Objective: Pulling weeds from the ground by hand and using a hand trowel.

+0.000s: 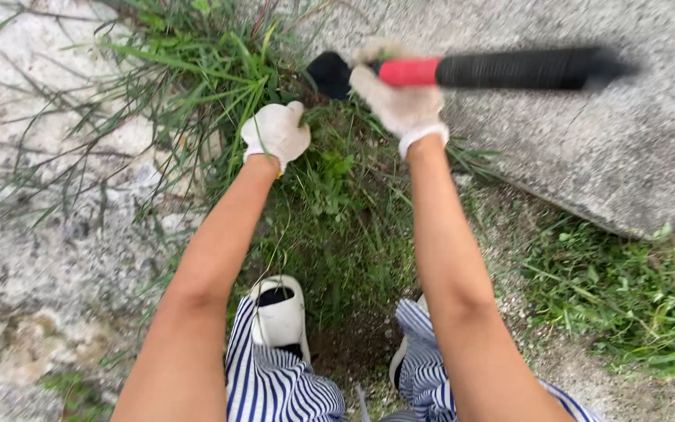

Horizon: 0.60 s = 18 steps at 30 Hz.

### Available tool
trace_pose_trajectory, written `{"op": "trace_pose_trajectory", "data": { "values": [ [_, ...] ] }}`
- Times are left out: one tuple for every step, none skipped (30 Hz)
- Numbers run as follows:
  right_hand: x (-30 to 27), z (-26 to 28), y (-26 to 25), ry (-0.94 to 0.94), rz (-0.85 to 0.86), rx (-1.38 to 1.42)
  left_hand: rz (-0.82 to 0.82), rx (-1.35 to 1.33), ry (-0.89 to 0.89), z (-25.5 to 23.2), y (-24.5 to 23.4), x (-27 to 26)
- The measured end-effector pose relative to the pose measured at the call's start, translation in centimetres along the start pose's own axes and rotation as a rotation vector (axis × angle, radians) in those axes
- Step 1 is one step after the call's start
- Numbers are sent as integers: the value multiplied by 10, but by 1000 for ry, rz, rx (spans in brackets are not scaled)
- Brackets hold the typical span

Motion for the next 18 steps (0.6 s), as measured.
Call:
{"op": "trace_pose_trajectory", "data": {
  "values": [
    [-2, 15, 4, 3, 26, -90, 19, -25, -35, 14, 7, -12],
    [3, 32, 7, -8, 49, -184, 23, -50, -63, 29, 10, -17],
    [7, 62, 14, -15, 47, -178, 19, -42, -62, 29, 3, -13],
    [5, 87, 12, 43, -43, -271, 43, -48, -86, 28, 3, -17],
    [2, 112, 11, 103, -132, -365, 68, -54, -110, 27, 3, -21],
    [-1, 110, 15, 107, -124, -367, 70, -59, -117, 22, -8, -29],
    [-5, 113, 17, 74, -146, -445, 127, -39, -145, 18, -16, -37],
    [0, 120, 17, 20, -175, -523, 164, -16, -167, 13, -31, -34],
    [5, 93, 20, 3, -174, -524, 147, -17, -167, 16, -27, -27],
    [6, 64, 29, -15, -95, -452, 166, 12, -137, 16, -18, -25],
    [6, 33, 37, -33, -16, -380, 185, 41, -107, 17, -7, -24],
    [6, 29, 38, -32, -12, -384, 185, 35, -109, 16, -10, -31],
    [5, 18, 37, 50, -5, -327, 198, 56, -93, 14, -13, -37],
    [5, 5, 39, 133, 3, -260, 212, 86, -82, 15, -16, -43],
    [7, 16, 38, 135, 7, -254, 214, 89, -89, 23, -13, -40],
    [3, 25, 32, 147, -14, -237, 255, 138, -74, 27, -3, -40],
    [0, 33, 27, 159, -35, -221, 295, 187, -58, 31, 7, -40],
    [-3, 49, 26, 163, -39, -224, 299, 185, -54, 29, 6, -43]
  ]
}}
Point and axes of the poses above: each hand's wrist, its own x-axis towards the middle knuckle, its own y-axis out of the palm, z = x × y, the point moved 8 cm from there along x, towards the middle knuckle, and after that the axes turned 5 degrees about x, right-handed, at the moved point
